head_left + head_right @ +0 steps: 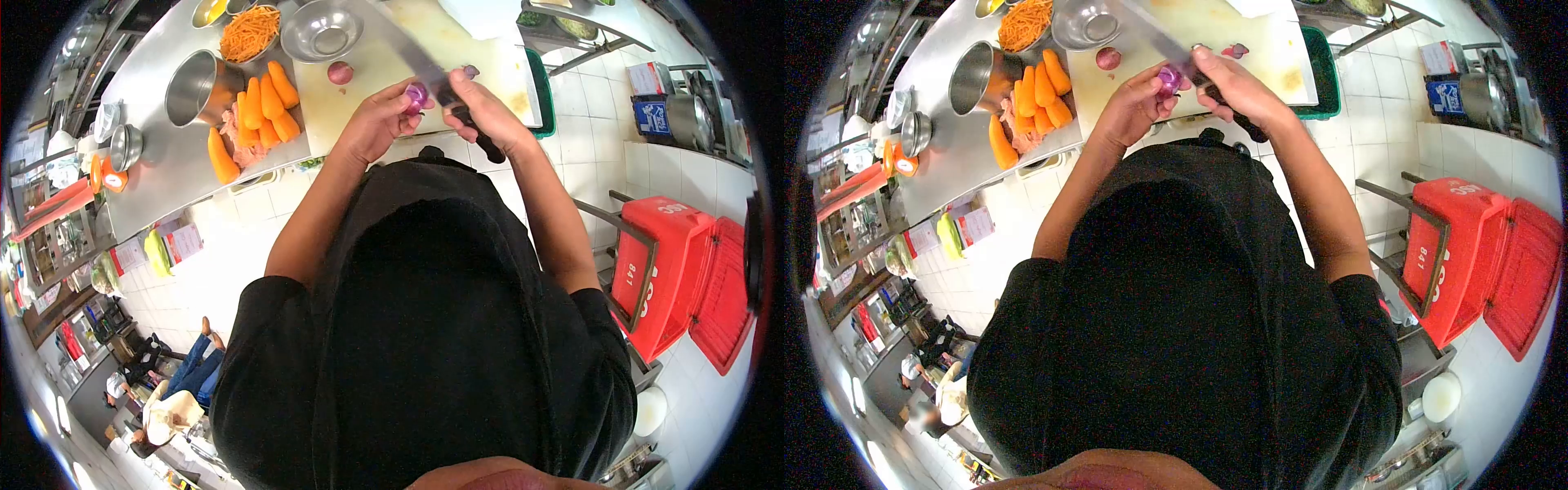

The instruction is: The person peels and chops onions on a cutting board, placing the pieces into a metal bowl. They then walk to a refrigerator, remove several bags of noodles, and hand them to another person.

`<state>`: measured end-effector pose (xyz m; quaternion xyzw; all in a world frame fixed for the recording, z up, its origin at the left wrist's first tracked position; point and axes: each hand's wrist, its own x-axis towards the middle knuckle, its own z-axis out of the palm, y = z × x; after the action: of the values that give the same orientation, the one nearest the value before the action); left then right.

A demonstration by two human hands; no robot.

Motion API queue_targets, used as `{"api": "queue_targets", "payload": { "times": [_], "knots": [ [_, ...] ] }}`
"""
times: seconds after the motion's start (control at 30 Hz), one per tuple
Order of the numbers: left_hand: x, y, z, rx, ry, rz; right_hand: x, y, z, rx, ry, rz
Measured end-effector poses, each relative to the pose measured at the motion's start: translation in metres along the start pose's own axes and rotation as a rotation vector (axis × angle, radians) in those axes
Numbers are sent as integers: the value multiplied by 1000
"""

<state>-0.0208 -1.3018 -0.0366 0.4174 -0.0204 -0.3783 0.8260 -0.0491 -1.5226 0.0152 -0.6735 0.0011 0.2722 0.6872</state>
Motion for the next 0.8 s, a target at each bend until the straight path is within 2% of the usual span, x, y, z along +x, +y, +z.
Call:
{"api": "queue_targets", "payload": {
  "times": [0.03, 0.13, 0.2, 0.37, 0.57, 0.8],
  "knots": [
    [0, 1, 0, -10, 2, 2, -4, 0, 2, 68, 99, 19],
    [2, 2, -1, -7, 5, 8, -10, 3, 8, 10, 154, -76],
    [6, 0, -2, 53, -1, 8, -13, 4, 15, -10, 101, -86],
    [9, -5, -2, 71, 43, 24, -9, 8, 18, -85, 128, -146],
    [11, -7, 1, 77, 64, -34, -2, 30, 3, -125, 216, -17],
    [14, -12, 0, 71, 29, -39, 1, 34, -6, -3, 219, 23]
  ]
}}
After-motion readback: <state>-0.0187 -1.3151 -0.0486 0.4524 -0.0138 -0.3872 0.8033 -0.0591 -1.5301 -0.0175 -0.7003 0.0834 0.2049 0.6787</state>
